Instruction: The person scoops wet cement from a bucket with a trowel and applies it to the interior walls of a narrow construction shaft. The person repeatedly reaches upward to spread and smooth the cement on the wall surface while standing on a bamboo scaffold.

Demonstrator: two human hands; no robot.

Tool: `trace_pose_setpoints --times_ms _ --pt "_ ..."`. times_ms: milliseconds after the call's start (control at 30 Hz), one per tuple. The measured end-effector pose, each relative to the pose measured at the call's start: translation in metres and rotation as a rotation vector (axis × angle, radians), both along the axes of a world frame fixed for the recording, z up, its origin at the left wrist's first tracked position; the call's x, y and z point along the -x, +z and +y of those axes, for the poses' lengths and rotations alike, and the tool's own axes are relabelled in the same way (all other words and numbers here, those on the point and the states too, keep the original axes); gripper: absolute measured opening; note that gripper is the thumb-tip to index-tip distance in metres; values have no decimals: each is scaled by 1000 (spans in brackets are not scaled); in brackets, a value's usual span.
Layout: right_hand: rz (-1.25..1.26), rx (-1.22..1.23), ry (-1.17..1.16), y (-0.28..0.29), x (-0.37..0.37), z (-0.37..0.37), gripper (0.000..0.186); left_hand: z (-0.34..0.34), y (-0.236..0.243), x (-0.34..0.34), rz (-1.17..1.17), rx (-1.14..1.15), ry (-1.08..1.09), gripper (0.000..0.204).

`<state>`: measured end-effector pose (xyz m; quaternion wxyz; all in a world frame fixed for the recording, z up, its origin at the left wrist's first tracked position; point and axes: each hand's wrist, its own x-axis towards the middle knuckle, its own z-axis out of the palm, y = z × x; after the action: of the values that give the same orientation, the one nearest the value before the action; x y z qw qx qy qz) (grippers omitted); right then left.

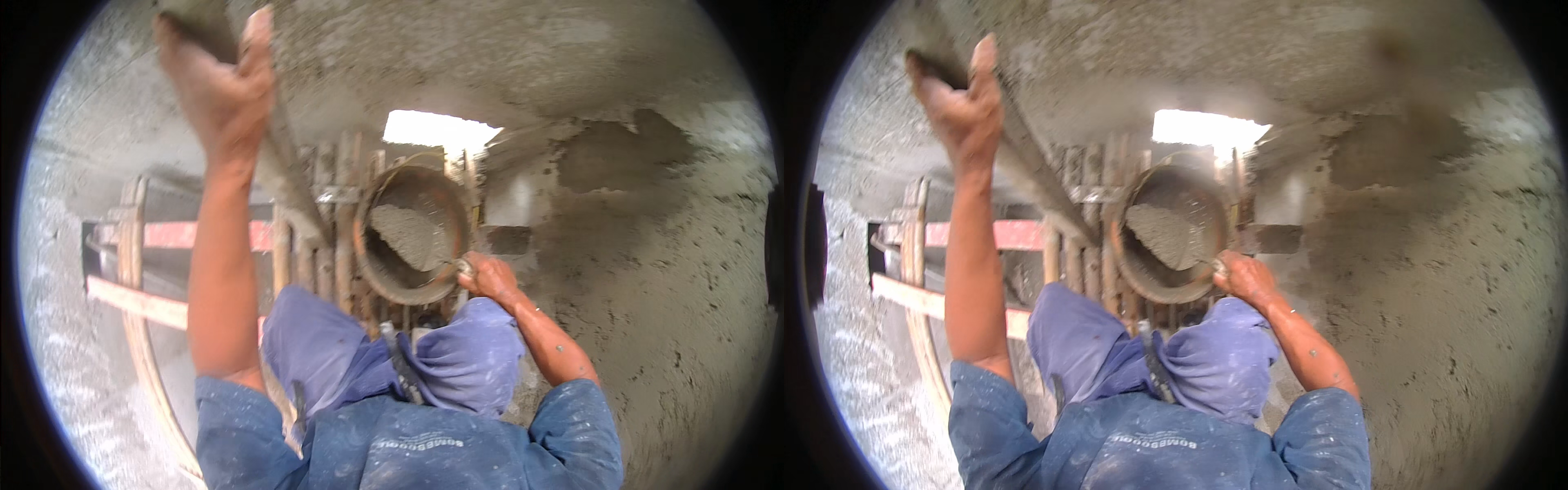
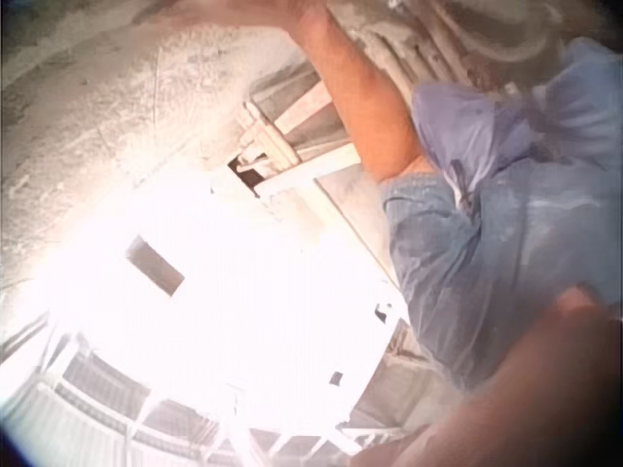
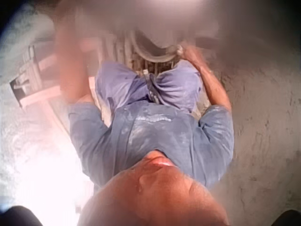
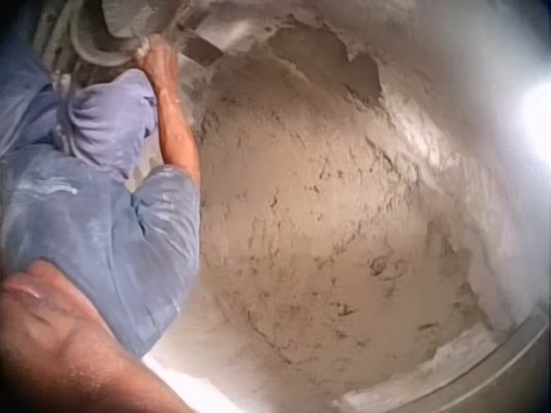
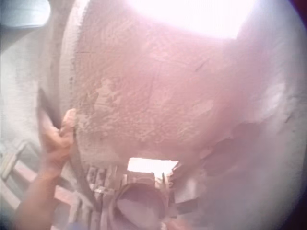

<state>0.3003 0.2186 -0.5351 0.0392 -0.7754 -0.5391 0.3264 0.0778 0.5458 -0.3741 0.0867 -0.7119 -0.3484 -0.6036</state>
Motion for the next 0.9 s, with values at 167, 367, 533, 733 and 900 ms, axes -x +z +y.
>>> trace_pose_setpoints --times_ms 167,367,533,733,900 --pt "-62 -356 56 82 -35 8 29 -13 16 -1 -108 168 -54 82" --pt "412 -317 -348 222 -109 13 29 -14 14 12 -67 159 68 83" --pt "108 -496 -978 303 -227 -38 26 -14 15 1 -86 173 39 82" --pt "-515 -660 -794 401 -198 -85 24 -18 19 14 -83 114 57 80" --pt "-533 -273 -231 271 -114 -6 33 -9 9 10 -75 99 -45 84"
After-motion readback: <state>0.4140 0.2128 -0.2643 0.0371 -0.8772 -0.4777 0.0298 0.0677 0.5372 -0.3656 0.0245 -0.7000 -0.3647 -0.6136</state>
